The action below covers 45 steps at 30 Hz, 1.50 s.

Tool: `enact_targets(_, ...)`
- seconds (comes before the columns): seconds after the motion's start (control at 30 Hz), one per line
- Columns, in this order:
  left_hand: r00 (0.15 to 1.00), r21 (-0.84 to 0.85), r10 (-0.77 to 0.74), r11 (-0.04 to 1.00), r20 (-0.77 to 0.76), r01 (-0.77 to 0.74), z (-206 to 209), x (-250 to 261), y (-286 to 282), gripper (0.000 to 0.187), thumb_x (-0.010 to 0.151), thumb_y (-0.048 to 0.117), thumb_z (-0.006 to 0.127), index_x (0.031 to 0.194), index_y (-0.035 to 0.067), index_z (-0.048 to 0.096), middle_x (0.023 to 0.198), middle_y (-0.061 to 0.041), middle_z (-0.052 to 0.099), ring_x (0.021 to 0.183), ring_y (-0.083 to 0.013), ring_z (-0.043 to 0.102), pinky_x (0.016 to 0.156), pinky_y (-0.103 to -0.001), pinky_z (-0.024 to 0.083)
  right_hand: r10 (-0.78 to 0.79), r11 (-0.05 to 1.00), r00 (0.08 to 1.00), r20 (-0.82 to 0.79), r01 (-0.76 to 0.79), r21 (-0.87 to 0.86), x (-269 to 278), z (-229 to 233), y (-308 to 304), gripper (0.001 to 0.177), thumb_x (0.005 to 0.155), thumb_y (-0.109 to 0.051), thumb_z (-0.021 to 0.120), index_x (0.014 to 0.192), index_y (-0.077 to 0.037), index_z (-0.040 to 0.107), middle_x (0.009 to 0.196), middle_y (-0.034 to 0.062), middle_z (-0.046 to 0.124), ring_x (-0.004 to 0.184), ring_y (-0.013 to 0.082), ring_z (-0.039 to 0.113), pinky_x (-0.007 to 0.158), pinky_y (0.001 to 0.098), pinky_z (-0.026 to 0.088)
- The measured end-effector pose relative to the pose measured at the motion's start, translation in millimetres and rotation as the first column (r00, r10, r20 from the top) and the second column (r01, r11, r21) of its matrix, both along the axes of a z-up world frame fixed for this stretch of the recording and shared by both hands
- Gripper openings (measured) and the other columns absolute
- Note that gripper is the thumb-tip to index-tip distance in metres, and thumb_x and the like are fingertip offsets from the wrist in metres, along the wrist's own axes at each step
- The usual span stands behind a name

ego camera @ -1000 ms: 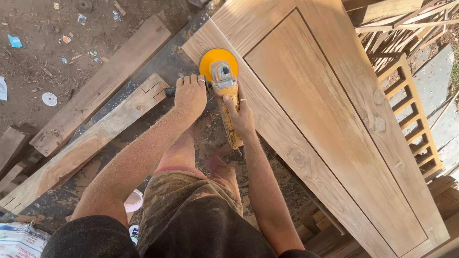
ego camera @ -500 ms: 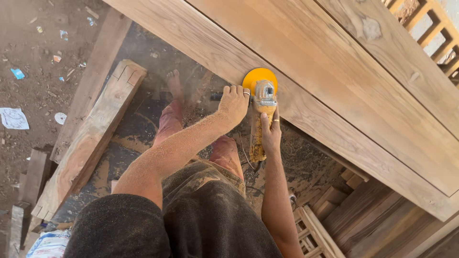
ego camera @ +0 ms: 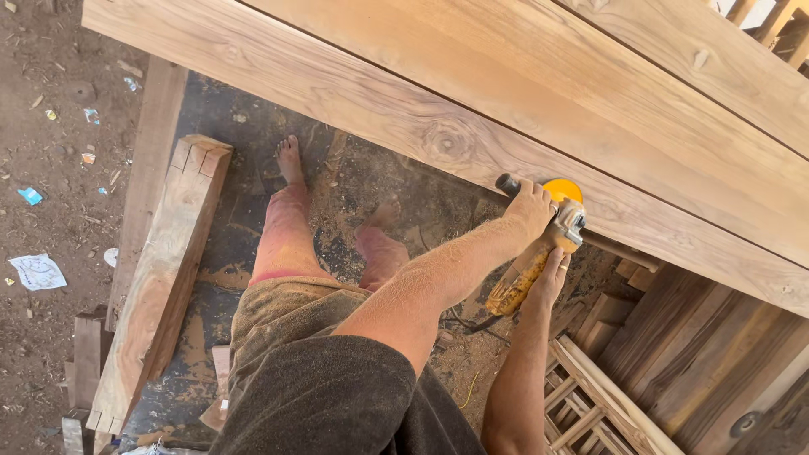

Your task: The person changes the sandpaper disc on an angle grinder and uses it to sand the surface of a wooden door panel.

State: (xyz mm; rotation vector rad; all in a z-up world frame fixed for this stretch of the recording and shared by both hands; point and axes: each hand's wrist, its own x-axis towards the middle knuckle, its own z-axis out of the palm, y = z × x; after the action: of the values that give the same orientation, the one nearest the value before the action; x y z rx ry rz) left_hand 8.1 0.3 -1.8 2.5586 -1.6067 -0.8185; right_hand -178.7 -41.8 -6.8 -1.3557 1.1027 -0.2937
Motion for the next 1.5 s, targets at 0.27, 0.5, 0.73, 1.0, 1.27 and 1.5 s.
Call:
enact_targets(0.27,0.964,-0.006,0.262,0.965,0.038,-0.262,-18.9,150.1,162.1,0.04,0.097,0.029,0.055,0.132,0.008,0.059,0.124,-0.014,0.062,0.118,-0.0297,0.056,0.1,-0.049,0.039,0.255,0.967,0.929,-0.27,-0.244,0.072,187.5,-4.0,100.4,0.067,0.103,-0.05,0.054,0.161,-0.021,0.037,0.115,0.0133,0.07,0.083,0.0163,0.069,0.067,0.0335,0.062)
enact_targets(0.5,0.744,-0.083,0.623,0.777,0.24,-0.624,-30.9,296.5,419.4,0.035,0.101,0.021,0.05,0.128,0.004,0.064,0.116,-0.014,0.066,0.111,-0.0311,0.06,0.094,-0.051,0.041,0.662,0.727,0.713,-0.231,-0.686,-0.032,404.3,20.1,299.9,0.075,0.097,-0.053,0.06,0.161,-0.023,0.035,0.134,0.0191,0.07,0.117,0.028,0.071,0.096,0.038,0.055)
enact_targets(0.73,0.609,-0.093,0.743,0.652,0.279,-0.753,-14.4,335.4,570.4,0.039,0.093,0.016,0.055,0.125,-0.004,0.062,0.111,-0.017,0.067,0.105,-0.0331,0.063,0.091,-0.046,0.043,0.9,0.345,0.358,-0.248,-0.934,-0.095,518.5,33.1,403.8,0.081,0.1,-0.058,0.058,0.164,-0.019,0.029,0.131,0.0219,0.069,0.121,0.0305,0.066,0.1,0.0404,0.05)
enact_targets(1.0,0.602,-0.3,0.755,0.655,0.259,-0.694,-49.4,487.3,545.2,0.033,0.096,0.013,0.055,0.126,0.001,0.061,0.114,-0.016,0.068,0.103,-0.0333,0.064,0.091,-0.049,0.045,0.837,0.509,0.524,-0.16,-0.852,-0.125,646.2,9.1,388.3,0.08,0.097,-0.061,0.061,0.161,-0.02,0.036,0.141,0.0175,0.066,0.129,0.0258,0.065,0.106,0.036,0.049)
enact_targets(1.27,0.619,-0.272,0.697,0.714,0.362,-0.645,-85.0,651.4,499.7,0.043,0.097,0.017,0.054,0.137,0.001,0.056,0.114,-0.017,0.064,0.109,-0.0328,0.061,0.1,-0.051,0.04,0.75,0.629,0.627,-0.211,-0.775,-0.066,772.0,-3.8,365.1,0.089,0.088,-0.069,0.057,0.16,-0.02,0.036,0.14,0.0153,0.063,0.128,0.0253,0.062,0.104,0.0349,0.048)
enact_targets(1.5,0.714,-0.152,0.638,0.767,0.289,-0.623,-71.3,636.3,465.6,0.042,0.096,0.016,0.054,0.135,0.001,0.055,0.115,-0.018,0.063,0.11,-0.032,0.06,0.095,-0.051,0.042,0.698,0.698,0.702,-0.142,-0.711,-0.082,744.0,-10.3,337.6,0.084,0.095,-0.059,0.063,0.159,-0.011,0.039,0.144,0.0155,0.061,0.132,0.0223,0.059,0.108,0.0324,0.046)
